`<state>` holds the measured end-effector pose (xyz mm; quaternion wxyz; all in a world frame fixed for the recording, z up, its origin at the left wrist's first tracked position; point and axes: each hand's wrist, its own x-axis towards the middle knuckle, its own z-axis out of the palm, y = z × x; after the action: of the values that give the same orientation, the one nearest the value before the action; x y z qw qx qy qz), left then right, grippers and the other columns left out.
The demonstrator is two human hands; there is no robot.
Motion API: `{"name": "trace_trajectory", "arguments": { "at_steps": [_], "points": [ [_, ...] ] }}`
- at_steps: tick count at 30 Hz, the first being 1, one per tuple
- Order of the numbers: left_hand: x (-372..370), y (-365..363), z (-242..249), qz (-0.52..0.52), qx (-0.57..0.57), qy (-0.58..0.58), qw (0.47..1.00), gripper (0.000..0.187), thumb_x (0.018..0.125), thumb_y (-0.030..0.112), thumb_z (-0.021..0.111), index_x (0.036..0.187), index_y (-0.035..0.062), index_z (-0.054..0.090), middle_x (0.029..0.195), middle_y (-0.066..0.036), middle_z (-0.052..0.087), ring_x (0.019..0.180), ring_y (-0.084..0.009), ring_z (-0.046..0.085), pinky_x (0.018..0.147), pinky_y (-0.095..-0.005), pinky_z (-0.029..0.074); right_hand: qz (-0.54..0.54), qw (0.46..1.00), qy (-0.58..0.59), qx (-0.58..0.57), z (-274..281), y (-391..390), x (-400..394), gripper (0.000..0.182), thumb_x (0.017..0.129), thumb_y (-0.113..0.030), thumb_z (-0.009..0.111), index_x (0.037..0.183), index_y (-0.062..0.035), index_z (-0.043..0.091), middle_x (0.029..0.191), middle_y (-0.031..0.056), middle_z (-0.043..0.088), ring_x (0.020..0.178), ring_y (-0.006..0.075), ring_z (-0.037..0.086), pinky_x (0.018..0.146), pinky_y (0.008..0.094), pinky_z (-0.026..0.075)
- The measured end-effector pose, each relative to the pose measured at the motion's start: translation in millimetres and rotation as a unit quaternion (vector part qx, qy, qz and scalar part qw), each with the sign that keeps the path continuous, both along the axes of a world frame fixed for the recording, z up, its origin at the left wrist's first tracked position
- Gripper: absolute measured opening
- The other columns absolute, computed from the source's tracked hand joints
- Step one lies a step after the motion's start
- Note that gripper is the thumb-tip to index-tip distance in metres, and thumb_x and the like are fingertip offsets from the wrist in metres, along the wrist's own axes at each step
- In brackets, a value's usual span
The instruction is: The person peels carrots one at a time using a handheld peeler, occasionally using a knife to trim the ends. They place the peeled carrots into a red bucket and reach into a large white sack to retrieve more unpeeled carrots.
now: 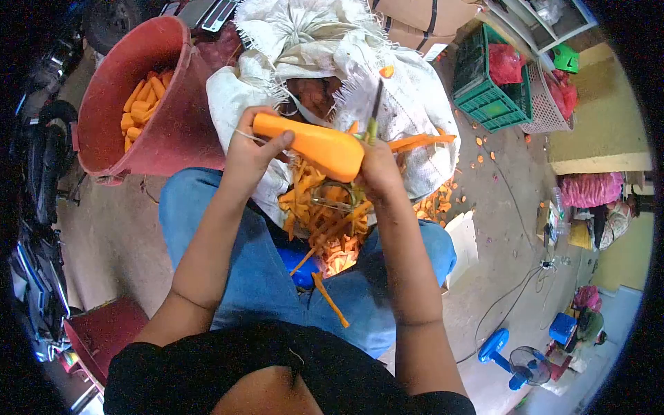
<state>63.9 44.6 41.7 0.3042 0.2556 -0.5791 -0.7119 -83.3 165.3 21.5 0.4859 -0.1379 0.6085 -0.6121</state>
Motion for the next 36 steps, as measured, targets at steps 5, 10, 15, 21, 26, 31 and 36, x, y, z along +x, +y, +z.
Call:
{"name": "trace_trajectory", "arguments": {
  "at_steps": [5, 10, 15, 21, 26, 31, 36],
  "points": [
    [0, -7, -11, -0.16, -0.145, -0.152, 0.964, 0.039, 0.06, 0.018, 0.07, 0.088, 0.0018, 0.048, 0.079, -0.008, 0.056, 0.073, -0.0145, 0.056, 0.066, -0.0284, 0.045, -0.073, 0.997, -0.004, 0.001, -11, 2, -8, 0.025, 0.081, -0.019, 0.045, 0.094, 0.0004, 0.053, 0.082, 0.0076, 0.057, 0.067, 0.0131, 0.055, 0.056, 0.0231, 0.044],
    [-9, 5, -10, -0.18, -0.25, -0.227, 0.924, 0.051, 0.059, 0.016, 0.066, 0.102, -0.0003, 0.044, 0.092, -0.015, 0.055, 0.086, -0.0244, 0.054, 0.076, -0.0305, 0.04, -0.015, 0.988, 0.152, 0.021, -34, -16, 0, 0.016, 0.08, -0.018, 0.049, 0.082, -0.0032, 0.055, 0.068, 0.0026, 0.055, 0.058, 0.009, 0.048, 0.051, 0.0218, 0.038],
    [-16, 5, -16, -0.098, -0.244, -0.231, 0.937, 0.046, 0.055, 0.014, 0.064, 0.095, 0.002, 0.046, 0.084, -0.017, 0.056, 0.081, -0.0301, 0.055, 0.07, -0.0331, 0.043, 0.04, 0.919, 0.387, -0.069, -24, -12, -4, 0.015, 0.075, -0.015, 0.051, 0.078, 0.0002, 0.05, 0.062, 0.0131, 0.052, 0.055, 0.0209, 0.049, 0.054, 0.032, 0.039],
    [-12, -2, -19, -0.037, -0.253, -0.191, 0.948, 0.039, 0.055, 0.014, 0.064, 0.09, 0.0037, 0.048, 0.078, -0.016, 0.057, 0.076, -0.0305, 0.056, 0.066, -0.0342, 0.044, 0.161, 0.879, 0.447, 0.029, 0, -5, -8, 0.017, 0.076, -0.015, 0.05, 0.078, 0.0015, 0.047, 0.058, 0.0128, 0.047, 0.054, 0.0178, 0.042, 0.054, 0.0308, 0.037],
    [-9, -2, -15, -0.048, -0.274, -0.217, 0.936, 0.039, 0.056, 0.014, 0.064, 0.091, 0.0041, 0.049, 0.079, -0.016, 0.057, 0.077, -0.0308, 0.056, 0.066, -0.034, 0.044, 0.168, 0.844, 0.508, 0.032, 4, 0, -7, 0.019, 0.075, -0.018, 0.052, 0.077, 0.0006, 0.047, 0.06, 0.018, 0.047, 0.055, 0.029, 0.046, 0.054, 0.034, 0.038],
    [-8, 1, -11, -0.059, -0.279, -0.225, 0.932, 0.041, 0.055, 0.014, 0.064, 0.092, 0.0036, 0.049, 0.08, -0.016, 0.057, 0.077, -0.0307, 0.056, 0.067, -0.0343, 0.044, 0.184, 0.832, 0.522, 0.034, 8, 4, -9, 0.014, 0.07, -0.011, 0.053, 0.078, 0.0001, 0.048, 0.062, 0.0197, 0.049, 0.061, 0.0343, 0.05, 0.056, 0.0359, 0.039],
    [-5, 4, -8, -0.142, -0.271, -0.171, 0.936, 0.044, 0.053, 0.013, 0.065, 0.093, 0.0032, 0.049, 0.079, -0.015, 0.058, 0.077, -0.029, 0.057, 0.067, -0.033, 0.044, 0.18, 0.82, 0.543, 0.034, 10, 8, -5, 0.018, 0.064, -0.004, 0.052, 0.082, -0.0007, 0.049, 0.066, 0.021, 0.051, 0.066, 0.037, 0.051, 0.058, 0.0377, 0.039]
  ]
}}
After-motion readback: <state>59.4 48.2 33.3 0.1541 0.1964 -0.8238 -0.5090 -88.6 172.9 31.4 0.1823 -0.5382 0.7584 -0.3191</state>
